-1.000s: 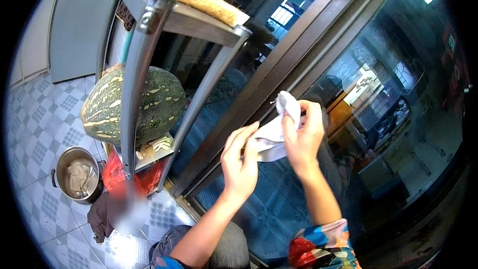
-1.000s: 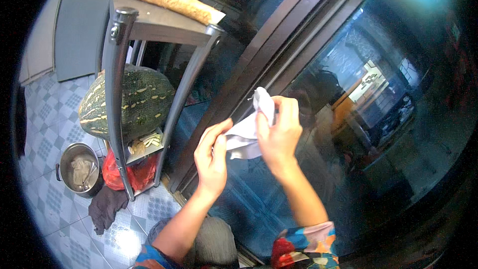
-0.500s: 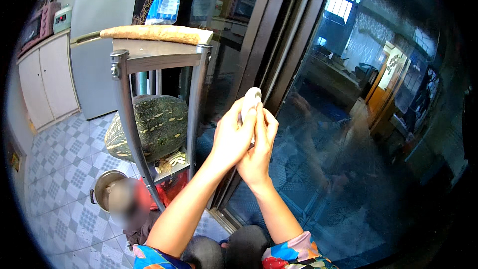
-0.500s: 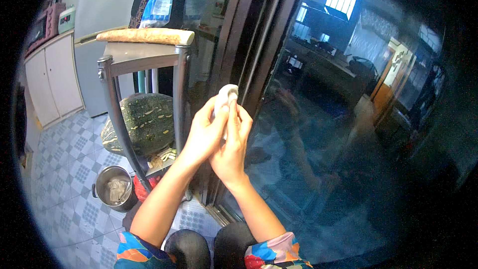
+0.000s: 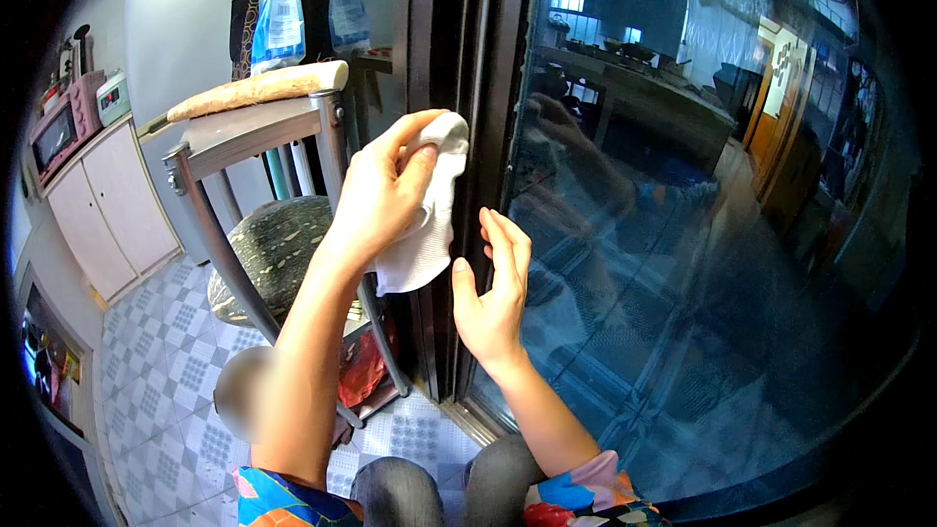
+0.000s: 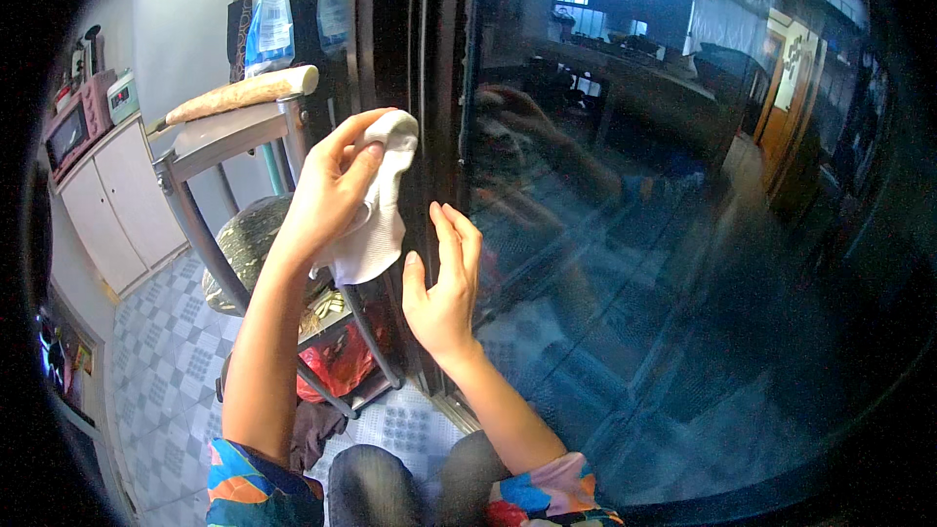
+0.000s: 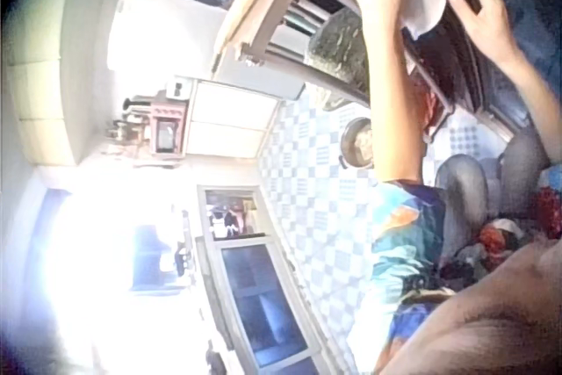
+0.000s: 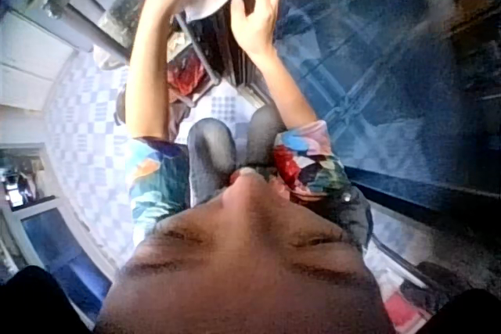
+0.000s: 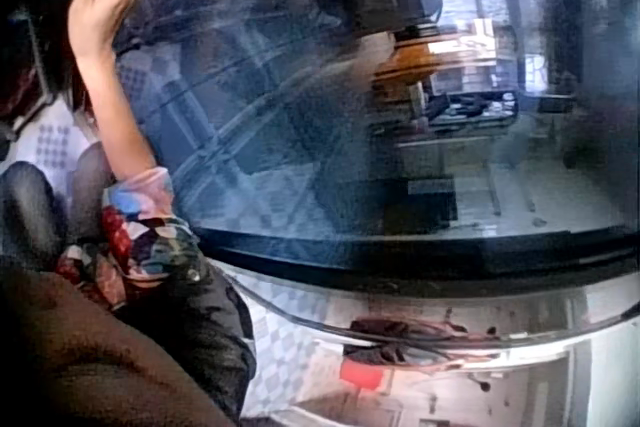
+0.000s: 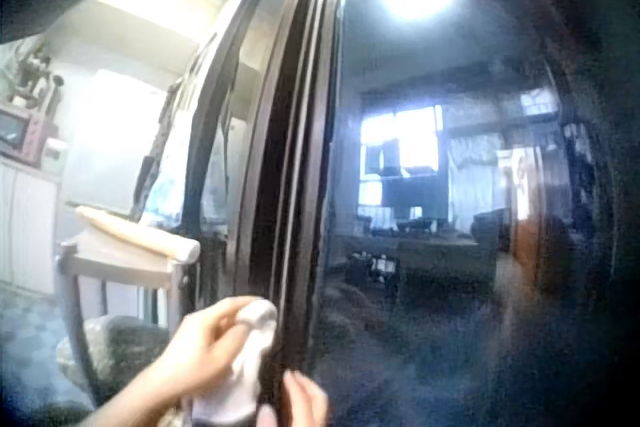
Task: The person cleans a large glass window and its metal frame by hand using a white cloth and a dark gray cloth, wiping the glass surface and the tracks of the sliding door.
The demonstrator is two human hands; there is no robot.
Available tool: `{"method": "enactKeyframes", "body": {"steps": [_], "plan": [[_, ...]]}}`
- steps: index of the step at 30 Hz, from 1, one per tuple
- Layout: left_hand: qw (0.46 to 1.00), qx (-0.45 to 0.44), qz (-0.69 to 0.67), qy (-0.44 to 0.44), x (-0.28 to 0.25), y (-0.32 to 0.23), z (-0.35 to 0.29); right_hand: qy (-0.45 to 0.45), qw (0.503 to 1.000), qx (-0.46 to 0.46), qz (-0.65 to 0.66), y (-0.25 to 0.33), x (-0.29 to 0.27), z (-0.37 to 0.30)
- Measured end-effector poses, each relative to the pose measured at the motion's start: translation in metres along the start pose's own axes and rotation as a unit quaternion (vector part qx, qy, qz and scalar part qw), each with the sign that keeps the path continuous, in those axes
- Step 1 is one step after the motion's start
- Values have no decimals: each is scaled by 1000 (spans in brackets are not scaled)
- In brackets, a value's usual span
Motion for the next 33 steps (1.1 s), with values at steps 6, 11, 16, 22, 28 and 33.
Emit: {"method": "enactKeyframes", "body": {"steps": [6,11,16,22,28,33], "plan": [[987,3,155,-52,12,-7,1,20,991,29,126,-6,13,8],[977,-31,204,-58,22,9,-16,-24,989,80,121,-19,9,-11],[979,-127,156,-37,45,55,-62,-71,985,124,96,-39,-7,-48],[979,-200,27,-20,73,118,-119,-56,986,132,86,-32,-12,-66],[956,-242,149,77,72,136,-163,2,991,132,16,-41,-10,-80],[987,-127,99,-18,70,63,-143,95,981,151,81,-47,6,-85]]}}
Point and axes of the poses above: each hand's wrist, its own z-axis towards the middle knuckle, its own x-axis out of the palm, y = z × x, the point moved 7 cm from there along z, towards the middle knuckle, and after that the axes turned 1 degree about x, right-handed, at the moved point
